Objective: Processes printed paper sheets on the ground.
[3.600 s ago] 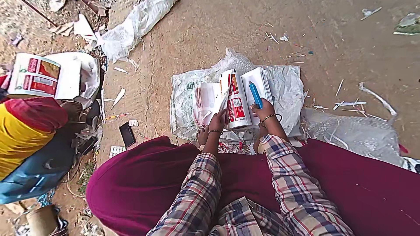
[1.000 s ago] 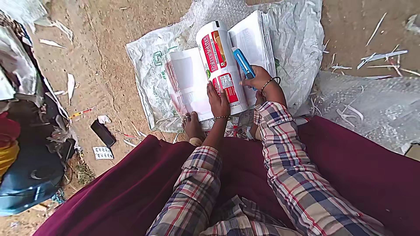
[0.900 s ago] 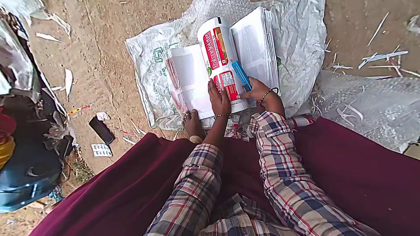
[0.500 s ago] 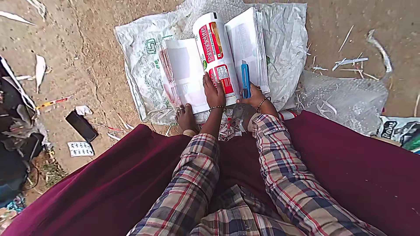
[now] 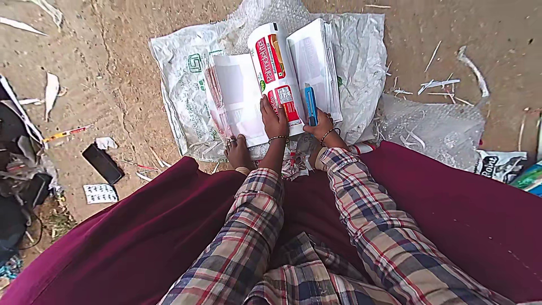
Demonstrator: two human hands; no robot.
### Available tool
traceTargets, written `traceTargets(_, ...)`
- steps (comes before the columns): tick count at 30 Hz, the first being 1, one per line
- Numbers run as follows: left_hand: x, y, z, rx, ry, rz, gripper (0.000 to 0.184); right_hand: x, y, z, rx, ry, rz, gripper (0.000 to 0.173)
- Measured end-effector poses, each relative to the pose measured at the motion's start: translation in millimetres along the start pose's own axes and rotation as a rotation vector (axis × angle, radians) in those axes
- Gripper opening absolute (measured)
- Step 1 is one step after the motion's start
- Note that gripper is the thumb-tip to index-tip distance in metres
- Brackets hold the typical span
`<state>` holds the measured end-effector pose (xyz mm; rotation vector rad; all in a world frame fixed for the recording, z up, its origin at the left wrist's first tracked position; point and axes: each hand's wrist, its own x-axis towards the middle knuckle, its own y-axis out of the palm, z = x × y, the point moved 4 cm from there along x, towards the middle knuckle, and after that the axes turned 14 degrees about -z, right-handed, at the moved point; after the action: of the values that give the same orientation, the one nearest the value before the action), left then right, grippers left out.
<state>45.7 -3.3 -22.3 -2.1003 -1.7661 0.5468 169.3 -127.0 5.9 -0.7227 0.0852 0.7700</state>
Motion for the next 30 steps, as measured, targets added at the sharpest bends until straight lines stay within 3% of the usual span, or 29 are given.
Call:
traceTargets(5, -0.6, -2.8, 0.8, 0.020, -0.004, -0.002, 0.064, -16.2, 0.8, -1.1, -0.057, -0.152, -0.173, 0.041)
traceTargets(8, -0.8, -2.9, -2.6, 0.040, -0.019, 0.017, 0.078, -18.8, 2.3, 11.6, -0.223, -0.205, -0.277, 0.043)
traceTargets(13, -1.2, -7.1, -8.9, 0.081, -0.059, 0.037, 0.117, -0.3, -17.5, 6.5, -0.212, 0.042, -0.444, 0.038)
traceTargets(18, -0.5, -7.2, -5.5, 0.073, -0.066, 0.037, 0.116, 26.3, -34.5, -13.9, -0.490, 0.265, -0.371, 0.044)
traceTargets(21, 1.9, -9.0, 0.2, 0.034, -0.052, 0.035, 0.114, 33.2, -35.9, -25.6, -0.627, 0.296, -0.365, 0.046)
traceTargets(30, 1.4, -8.4, -0.1, 0.026, -0.063, 0.035, 0.115, 30.7, -34.7, -28.0, -0.635, 0.447, -0.514, 0.044)
